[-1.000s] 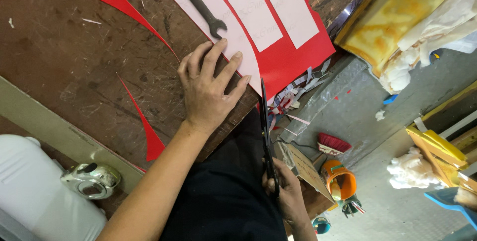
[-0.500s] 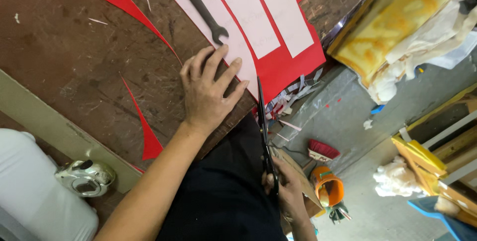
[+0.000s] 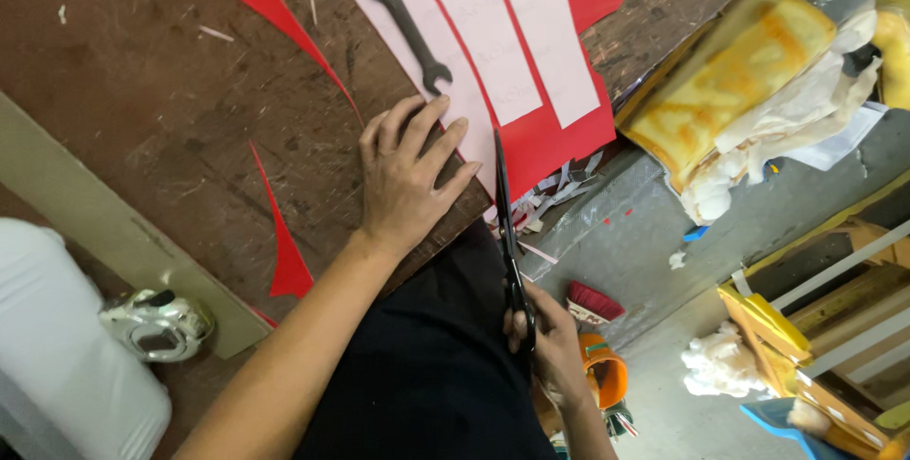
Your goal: The person cuts curved pattern pieces out of a large red sheet of material on a workbench using scissors, holding the sheet steady with one hand. They reposition white paper pattern pieces and use wrenches as weights to hold the material and patterns in place while cutting around the edges.
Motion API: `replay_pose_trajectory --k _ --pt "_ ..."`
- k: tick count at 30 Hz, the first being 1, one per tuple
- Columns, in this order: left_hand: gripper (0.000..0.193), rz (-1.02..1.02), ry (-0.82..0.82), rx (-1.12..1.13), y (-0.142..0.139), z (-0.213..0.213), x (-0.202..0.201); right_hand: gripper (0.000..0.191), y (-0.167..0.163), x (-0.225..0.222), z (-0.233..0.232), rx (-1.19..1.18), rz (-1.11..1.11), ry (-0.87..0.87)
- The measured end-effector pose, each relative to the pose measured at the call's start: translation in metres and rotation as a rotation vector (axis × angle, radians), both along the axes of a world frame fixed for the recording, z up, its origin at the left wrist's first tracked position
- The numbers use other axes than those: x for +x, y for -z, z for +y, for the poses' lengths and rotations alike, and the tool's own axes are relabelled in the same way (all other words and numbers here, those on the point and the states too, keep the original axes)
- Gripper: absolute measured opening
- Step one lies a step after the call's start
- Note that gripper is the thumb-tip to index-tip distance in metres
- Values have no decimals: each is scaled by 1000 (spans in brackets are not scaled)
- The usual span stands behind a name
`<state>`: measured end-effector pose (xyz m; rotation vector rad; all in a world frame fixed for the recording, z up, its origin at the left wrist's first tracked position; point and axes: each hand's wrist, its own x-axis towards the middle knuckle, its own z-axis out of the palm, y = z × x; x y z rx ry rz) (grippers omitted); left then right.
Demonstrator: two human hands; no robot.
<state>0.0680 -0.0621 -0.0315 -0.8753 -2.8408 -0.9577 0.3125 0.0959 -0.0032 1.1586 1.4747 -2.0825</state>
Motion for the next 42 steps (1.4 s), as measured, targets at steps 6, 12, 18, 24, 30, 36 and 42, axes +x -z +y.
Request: replay_pose_trajectory --k 6,12,18,24,30,36,42 --pt "45 -1 -7 10 3 0 2 65 2 -7 13 -29 -3 -21" --pt "46 -4 -17 11 1 1 2 65 3 -20 27 -16 83 -56" --pt "45 -4 -27 1 -5 0 2 63 -2 -36 38 34 91 -132" --pt "43 -5 -30 2 -11 4 -2 64 -5 -51 52 47 33 -192" --pt "44 -12 -40 -39 -15 5 0 61 2 -58 61 48 27 -183" --pt "45 -20 -48 -37 -17 5 -2 60 14 -65 73 4 143 -217" --pt "45 -47 -49 -50 -18 5 -1 61 17 -81 79 0 162 -247"
